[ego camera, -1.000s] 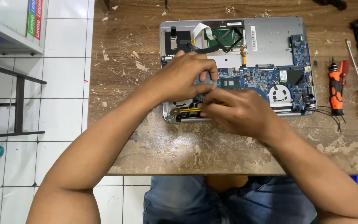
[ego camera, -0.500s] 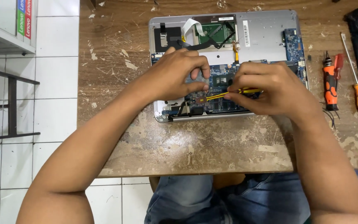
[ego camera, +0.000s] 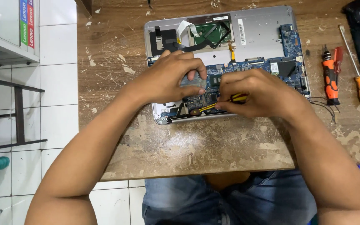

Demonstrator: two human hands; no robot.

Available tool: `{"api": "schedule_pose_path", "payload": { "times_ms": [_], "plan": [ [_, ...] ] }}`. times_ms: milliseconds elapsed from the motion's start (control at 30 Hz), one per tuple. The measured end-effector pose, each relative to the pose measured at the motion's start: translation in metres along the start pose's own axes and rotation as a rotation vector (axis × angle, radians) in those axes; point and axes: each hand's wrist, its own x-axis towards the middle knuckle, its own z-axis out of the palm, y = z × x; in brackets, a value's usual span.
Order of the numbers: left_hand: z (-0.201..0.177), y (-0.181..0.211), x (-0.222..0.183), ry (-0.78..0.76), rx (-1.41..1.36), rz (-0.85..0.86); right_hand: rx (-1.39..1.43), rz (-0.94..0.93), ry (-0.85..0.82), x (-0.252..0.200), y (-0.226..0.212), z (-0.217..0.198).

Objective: Connecting and routing internal cables on a laptop motherboard during a repair process.

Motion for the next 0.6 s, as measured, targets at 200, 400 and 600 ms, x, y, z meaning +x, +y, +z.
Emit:
{"api": "schedule_pose_path", "payload": {
  "times_ms": [200,400,600],
  "plan": [
    [-0.011,0.003,-0.006,-0.14,0.001,-0.012,-0.031,0.078,-0.027,-0.002,0.004,-0.004],
    [-0.015,0.006,-0.008,-0.166,-0.013,-0.014,-0.053,0.116,-0.061,-0.002,0.004,-0.005],
    [-0.014,0.004,-0.005,-0.188,-0.005,-0.06,-0.113,0.048,0.071,-0.003,0.002,-0.004]
  ]
}}
